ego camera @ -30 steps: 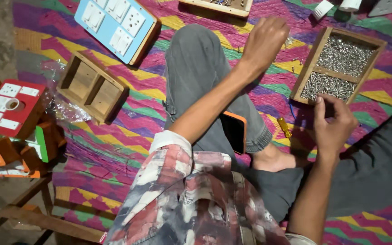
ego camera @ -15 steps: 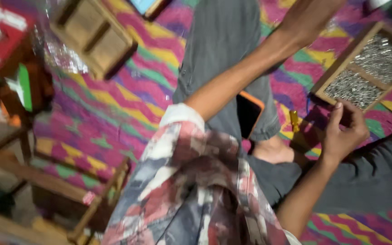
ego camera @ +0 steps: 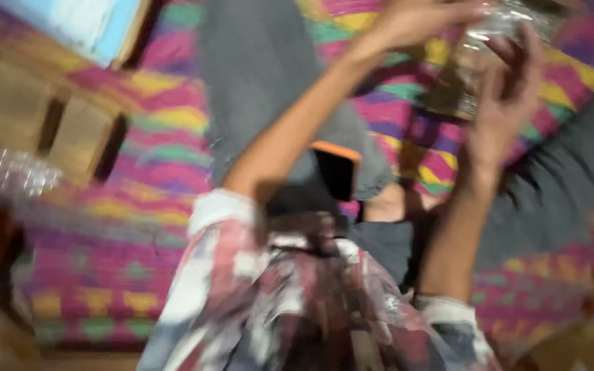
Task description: The person sits cross-legged on a floor mat and assembles electrical switch and socket plates, picking small metal screws and contact parts from wooden trays by hand and fitting them into white plastic switch bodies, occasionally reaching into the trays and repositioning parts.
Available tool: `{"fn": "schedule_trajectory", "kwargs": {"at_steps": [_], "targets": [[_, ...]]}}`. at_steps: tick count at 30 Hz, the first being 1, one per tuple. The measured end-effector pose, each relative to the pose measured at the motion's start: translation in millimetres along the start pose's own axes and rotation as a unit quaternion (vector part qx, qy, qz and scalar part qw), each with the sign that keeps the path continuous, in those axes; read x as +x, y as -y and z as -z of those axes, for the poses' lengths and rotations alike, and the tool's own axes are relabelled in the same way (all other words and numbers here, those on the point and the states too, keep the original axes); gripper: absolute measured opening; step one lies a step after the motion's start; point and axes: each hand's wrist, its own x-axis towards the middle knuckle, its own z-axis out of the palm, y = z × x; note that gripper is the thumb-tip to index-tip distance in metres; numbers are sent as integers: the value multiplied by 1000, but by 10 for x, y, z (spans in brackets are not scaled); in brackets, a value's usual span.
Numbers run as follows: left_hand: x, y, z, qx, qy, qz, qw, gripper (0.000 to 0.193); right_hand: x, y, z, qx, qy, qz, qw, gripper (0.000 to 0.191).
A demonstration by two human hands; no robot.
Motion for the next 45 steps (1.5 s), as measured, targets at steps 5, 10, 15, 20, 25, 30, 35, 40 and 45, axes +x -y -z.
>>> {"fn": "schedule_trajectory", "kwargs": {"at_steps": [5,10,15,20,25,30,35,40,45], "targets": [[-211,-20,3,-51,92,26,994,17,64,-33,-47,98,-50,-72,991,30],[-332,-286,-124,-100,64,12,993,17,-122,-162,8,149,-100,-102,979,15],[-616,-570,-353,118,50,-74,989,18,-454,-176,82,305,-205,-208,906,10],[-892,-727,-576,111,85,-11,990,13,-910,-149,113,338,-174,-231,895,8],[-1100,-742,-622,128,118,-21,984,11,-1126,-77,160,243,-129,-235,932,11],[-1089,-590,-361,116,61,86,988,8,-1134,-2,258,-226,-33,-106,968,18],[-935,-316,-66,41,45,58,996,5,-1151,-49,176,-240,29,-110,964,32],[-924,-241,-112,32,56,57,996,7,-1123,-72,11,-301,53,-96,947,28],[-884,-363,-171,-73,76,109,988,13,-1153,52,61,-266,30,-126,955,22]]}}
